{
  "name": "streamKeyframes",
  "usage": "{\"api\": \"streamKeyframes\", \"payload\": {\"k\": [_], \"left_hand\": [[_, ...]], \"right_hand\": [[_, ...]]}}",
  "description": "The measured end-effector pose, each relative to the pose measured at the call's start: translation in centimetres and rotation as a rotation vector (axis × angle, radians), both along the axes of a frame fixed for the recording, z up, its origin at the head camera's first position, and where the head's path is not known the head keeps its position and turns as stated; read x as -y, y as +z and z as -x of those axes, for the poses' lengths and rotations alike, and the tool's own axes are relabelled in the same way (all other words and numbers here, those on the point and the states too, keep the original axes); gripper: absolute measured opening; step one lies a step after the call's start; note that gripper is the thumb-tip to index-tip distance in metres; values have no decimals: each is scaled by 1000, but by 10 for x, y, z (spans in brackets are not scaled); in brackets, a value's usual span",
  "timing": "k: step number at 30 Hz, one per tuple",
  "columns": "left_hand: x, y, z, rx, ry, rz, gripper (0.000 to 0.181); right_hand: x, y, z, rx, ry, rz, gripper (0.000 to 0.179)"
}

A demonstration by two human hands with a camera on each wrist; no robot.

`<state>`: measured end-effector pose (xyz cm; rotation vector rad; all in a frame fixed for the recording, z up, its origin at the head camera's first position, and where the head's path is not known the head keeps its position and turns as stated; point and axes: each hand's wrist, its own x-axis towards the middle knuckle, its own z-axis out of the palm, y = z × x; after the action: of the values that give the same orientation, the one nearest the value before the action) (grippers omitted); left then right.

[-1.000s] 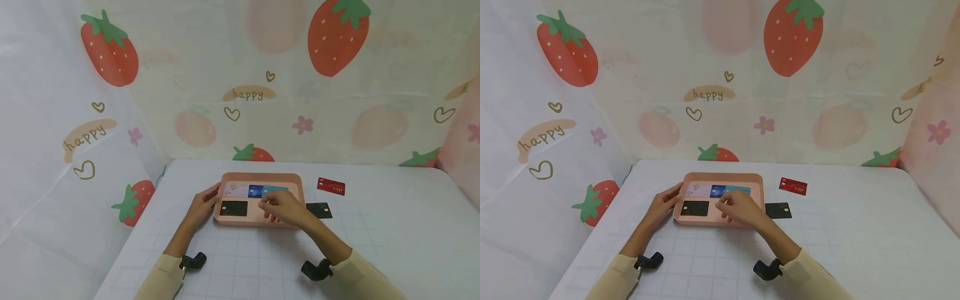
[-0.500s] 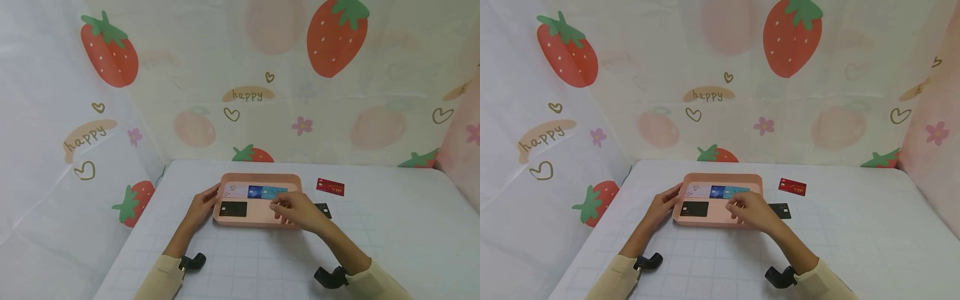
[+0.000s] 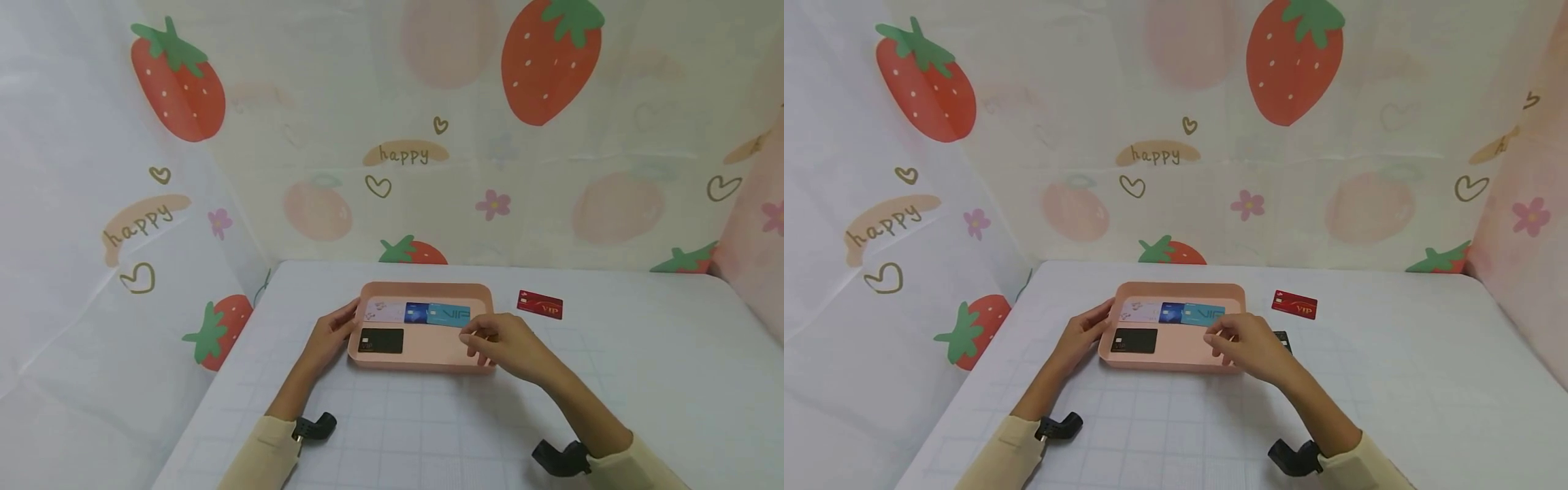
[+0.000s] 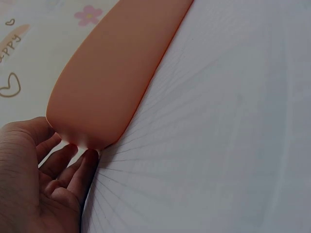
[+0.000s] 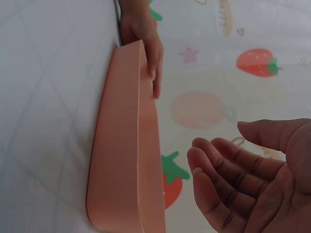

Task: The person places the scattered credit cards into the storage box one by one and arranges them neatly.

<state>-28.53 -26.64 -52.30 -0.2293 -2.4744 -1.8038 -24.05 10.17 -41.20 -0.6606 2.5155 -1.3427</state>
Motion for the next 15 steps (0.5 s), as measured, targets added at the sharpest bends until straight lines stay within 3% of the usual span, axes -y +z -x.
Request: {"api": "streamKeyframes", "payload": {"k": [6, 13, 15], "left_hand": [[-1, 1, -1, 24, -5, -8, 49], [-8, 25, -12, 42, -17, 11, 49], [-8, 23, -11, 38, -16, 8, 49]], "right_hand": [[-10, -2, 1, 20, -18, -1, 20], [-17, -6, 3, 32, -31, 14, 23], [-19, -8, 5, 34, -30, 19, 23]]}}
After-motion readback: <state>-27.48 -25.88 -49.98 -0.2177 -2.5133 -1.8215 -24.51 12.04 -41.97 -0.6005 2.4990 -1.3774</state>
